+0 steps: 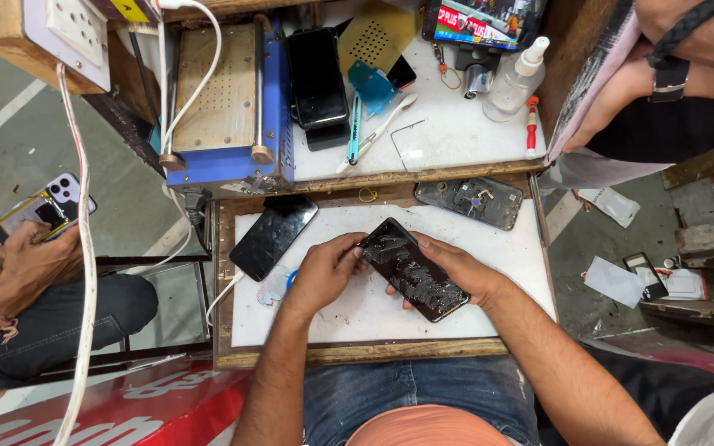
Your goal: The person repairs a smartphone with a shattered screen at a repair bench. They peel the broken glass off the display, clean the surface, open the phone's back cover, disconnect and remove the battery, and use a screwdriver on internal components.
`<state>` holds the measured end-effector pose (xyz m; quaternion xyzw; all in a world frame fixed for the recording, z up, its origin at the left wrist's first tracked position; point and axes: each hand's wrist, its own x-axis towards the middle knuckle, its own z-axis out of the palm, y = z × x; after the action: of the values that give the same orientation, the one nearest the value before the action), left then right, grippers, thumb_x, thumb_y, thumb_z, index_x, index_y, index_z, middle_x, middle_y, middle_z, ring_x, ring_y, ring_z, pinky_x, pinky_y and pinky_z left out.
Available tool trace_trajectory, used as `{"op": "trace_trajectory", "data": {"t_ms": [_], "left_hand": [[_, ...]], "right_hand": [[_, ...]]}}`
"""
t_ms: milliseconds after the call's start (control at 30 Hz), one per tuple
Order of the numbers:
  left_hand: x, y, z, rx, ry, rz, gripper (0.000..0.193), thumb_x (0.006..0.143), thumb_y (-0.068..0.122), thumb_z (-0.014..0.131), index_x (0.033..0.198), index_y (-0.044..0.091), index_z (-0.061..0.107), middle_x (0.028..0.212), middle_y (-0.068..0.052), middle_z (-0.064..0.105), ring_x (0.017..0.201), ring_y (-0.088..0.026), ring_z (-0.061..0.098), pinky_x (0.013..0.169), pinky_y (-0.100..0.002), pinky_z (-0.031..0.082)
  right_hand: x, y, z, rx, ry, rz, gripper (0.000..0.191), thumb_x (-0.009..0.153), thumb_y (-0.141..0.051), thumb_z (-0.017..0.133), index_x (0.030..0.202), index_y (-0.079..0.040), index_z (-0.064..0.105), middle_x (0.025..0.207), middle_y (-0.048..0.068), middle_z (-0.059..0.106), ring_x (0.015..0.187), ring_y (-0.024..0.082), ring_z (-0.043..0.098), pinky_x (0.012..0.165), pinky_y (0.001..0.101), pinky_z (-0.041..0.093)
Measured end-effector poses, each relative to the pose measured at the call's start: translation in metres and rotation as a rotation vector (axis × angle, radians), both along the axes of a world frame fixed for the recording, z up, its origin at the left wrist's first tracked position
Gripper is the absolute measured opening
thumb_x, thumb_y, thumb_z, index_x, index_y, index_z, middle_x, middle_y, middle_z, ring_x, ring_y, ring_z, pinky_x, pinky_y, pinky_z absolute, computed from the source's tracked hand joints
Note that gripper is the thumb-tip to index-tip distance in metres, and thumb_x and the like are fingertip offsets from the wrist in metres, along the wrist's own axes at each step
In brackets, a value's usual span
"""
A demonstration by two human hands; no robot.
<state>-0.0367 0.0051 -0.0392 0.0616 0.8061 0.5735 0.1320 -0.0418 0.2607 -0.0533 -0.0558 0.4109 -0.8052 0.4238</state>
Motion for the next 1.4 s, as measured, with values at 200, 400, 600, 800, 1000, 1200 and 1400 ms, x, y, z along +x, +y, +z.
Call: {"op": "trace_trajectory", "data": {"t_ms": [200,400,600,800,1000,1200,1400], "left_hand": [[-0.001,0.010,-0.001,-0.181,-0.086,0.122,0.027,0.103,0.023,0.062,0.116,0.003,0.075,0.083,-0.013,0.078,0.072,-0.016,0.076,0.069,-0.031,0.059],[-0.003,0.003,0.005,0.024,-0.003,-0.007,0.029,0.099,0.018,0.058,0.123,0.006,0.069,0.086,-0.010,0.079,0.076,-0.014,0.076,0.071,-0.029,0.062],[-0.002,0.012,0.005,-0.397,0.075,0.073,0.023,0.104,0.024,0.064,0.114,0.007,0.077,0.089,-0.016,0.079,0.082,-0.024,0.076,0.074,-0.035,0.060],[-0.003,0.003,0.008,-0.054,0.083,-0.034,0.028,0.099,0.016,0.056,0.122,0.005,0.069,0.091,-0.013,0.079,0.082,-0.021,0.080,0.073,-0.034,0.063],[-0.003,0.010,-0.001,-0.330,0.126,0.056,0.021,0.104,0.019,0.063,0.117,0.006,0.075,0.085,-0.015,0.078,0.078,-0.023,0.077,0.071,-0.035,0.060],[0.000,0.000,-0.003,0.000,0.150,-0.047,0.033,0.099,0.010,0.053,0.130,0.004,0.065,0.095,-0.014,0.079,0.088,-0.020,0.080,0.078,-0.033,0.064],[0.001,0.010,-0.009,-0.308,0.111,0.065,0.024,0.105,0.018,0.061,0.121,0.005,0.073,0.095,-0.017,0.080,0.085,-0.023,0.078,0.073,-0.034,0.060]], "right_hand": [[0.000,-0.001,0.002,-0.010,-0.006,-0.010,0.069,0.103,-0.048,0.050,0.154,-0.004,0.036,0.135,0.025,0.061,0.104,0.035,0.072,0.075,0.0455,0.066],[0.000,0.000,0.003,0.007,-0.011,-0.010,0.068,0.102,-0.049,0.049,0.154,-0.007,0.036,0.133,0.025,0.061,0.102,0.035,0.073,0.073,0.0448,0.066],[0.000,-0.001,0.001,0.009,0.012,-0.006,0.071,0.101,-0.050,0.050,0.154,-0.005,0.036,0.133,0.025,0.061,0.103,0.035,0.073,0.073,0.0446,0.067],[0.001,0.002,0.001,0.007,0.000,-0.009,0.070,0.101,-0.050,0.049,0.154,-0.006,0.036,0.132,0.024,0.061,0.102,0.035,0.073,0.075,0.0452,0.067],[0.001,0.000,-0.001,-0.014,0.004,-0.022,0.067,0.103,-0.048,0.048,0.153,-0.003,0.036,0.132,0.025,0.061,0.103,0.036,0.073,0.073,0.0458,0.067],[0.001,0.000,-0.001,0.001,0.010,-0.012,0.070,0.102,-0.048,0.049,0.155,-0.005,0.034,0.131,0.027,0.061,0.103,0.035,0.072,0.074,0.0450,0.067],[0.001,-0.001,-0.001,0.035,-0.006,-0.040,0.069,0.101,-0.049,0.048,0.153,-0.005,0.035,0.130,0.027,0.061,0.103,0.036,0.073,0.073,0.0458,0.067]]}}
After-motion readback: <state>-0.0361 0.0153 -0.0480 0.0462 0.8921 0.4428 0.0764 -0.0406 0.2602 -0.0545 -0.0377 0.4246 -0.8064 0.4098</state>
